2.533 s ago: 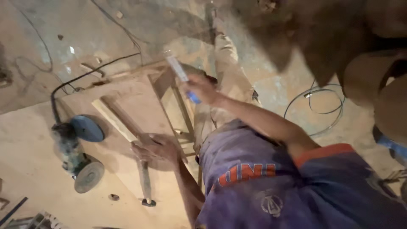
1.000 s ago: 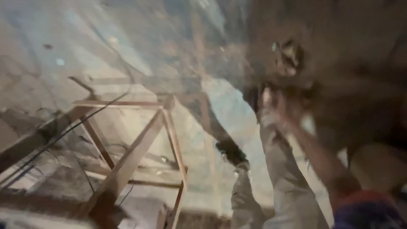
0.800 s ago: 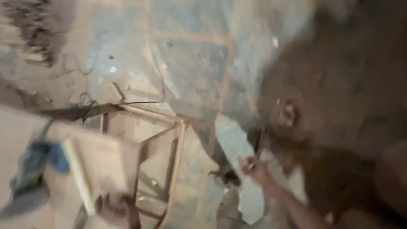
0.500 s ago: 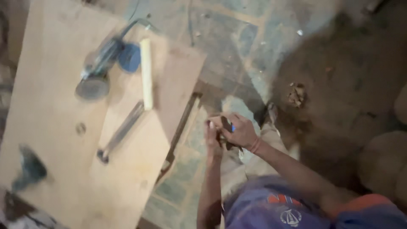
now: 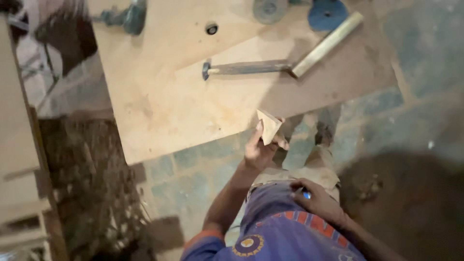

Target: The person measures small wooden blocks and strips with a folding ruler, holding each piece against the workbench and repositioning the ruler to check lengths. They handle the pieces one at a time and then walk away from the workbench across the workshop floor.

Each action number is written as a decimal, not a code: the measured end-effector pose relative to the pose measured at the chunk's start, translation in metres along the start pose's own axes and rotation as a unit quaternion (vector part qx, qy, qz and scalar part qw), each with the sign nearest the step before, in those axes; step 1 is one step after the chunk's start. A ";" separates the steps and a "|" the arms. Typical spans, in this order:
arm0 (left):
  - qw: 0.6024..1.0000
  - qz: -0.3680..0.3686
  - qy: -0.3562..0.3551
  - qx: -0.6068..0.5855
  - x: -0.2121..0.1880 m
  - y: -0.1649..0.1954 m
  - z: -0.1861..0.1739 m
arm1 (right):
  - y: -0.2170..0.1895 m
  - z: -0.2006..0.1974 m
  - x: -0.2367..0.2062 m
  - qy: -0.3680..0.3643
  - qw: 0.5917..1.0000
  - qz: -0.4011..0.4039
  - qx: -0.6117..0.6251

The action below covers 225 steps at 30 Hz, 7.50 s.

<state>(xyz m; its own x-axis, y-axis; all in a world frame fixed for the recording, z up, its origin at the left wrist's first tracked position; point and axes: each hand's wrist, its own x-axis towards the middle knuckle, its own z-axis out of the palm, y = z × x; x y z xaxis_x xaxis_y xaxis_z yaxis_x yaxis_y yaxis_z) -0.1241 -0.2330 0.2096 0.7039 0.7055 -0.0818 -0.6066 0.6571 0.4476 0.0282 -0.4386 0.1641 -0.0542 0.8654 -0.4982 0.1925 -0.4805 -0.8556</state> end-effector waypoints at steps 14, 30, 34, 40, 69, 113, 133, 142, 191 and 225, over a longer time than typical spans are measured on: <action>0.963 0.003 0.139 0.230 0.193 -0.149 0.118 | -0.070 -0.369 0.072 -0.001 0.986 -0.165 0.031; 0.954 0.025 0.294 0.053 0.210 -0.125 0.089 | -0.185 -0.333 0.161 -0.120 0.882 -0.375 -0.258; 0.927 0.054 0.370 -0.024 0.183 -0.078 0.067 | -0.192 -0.296 0.169 -0.111 0.914 -0.303 -0.247; 0.934 0.228 0.260 -0.089 0.137 -0.031 0.047 | -0.199 -0.304 0.179 -0.053 0.899 -0.251 -0.355; 0.932 0.214 0.232 0.178 0.166 -0.056 0.025 | -0.208 -0.297 0.176 0.064 0.838 -0.360 -0.405; 0.949 0.207 0.229 0.066 0.176 -0.036 0.044 | -0.210 -0.304 0.179 0.094 0.825 -0.363 -0.423; 0.953 0.210 0.218 0.015 0.187 -0.049 0.019 | -0.194 -0.304 0.185 0.096 0.840 -0.347 -0.406; 0.951 0.168 0.258 0.007 0.200 -0.046 0.022 | -0.192 -0.307 0.188 0.105 0.864 -0.316 -0.377; 0.946 0.152 0.285 -0.013 0.198 -0.062 0.019 | -0.178 -0.312 0.180 0.104 0.869 -0.299 -0.380; 0.950 0.237 0.182 0.085 0.195 -0.065 0.022 | -0.185 -0.306 0.172 0.089 0.907 -0.261 -0.319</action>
<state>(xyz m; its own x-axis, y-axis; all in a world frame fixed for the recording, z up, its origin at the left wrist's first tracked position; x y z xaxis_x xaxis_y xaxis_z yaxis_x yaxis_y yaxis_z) 0.0611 -0.1438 0.1838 0.1725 0.9772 -0.1236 -0.7340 0.2112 0.6454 0.2836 -0.1574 0.2797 -0.1532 0.9877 0.0303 0.7161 0.1321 -0.6854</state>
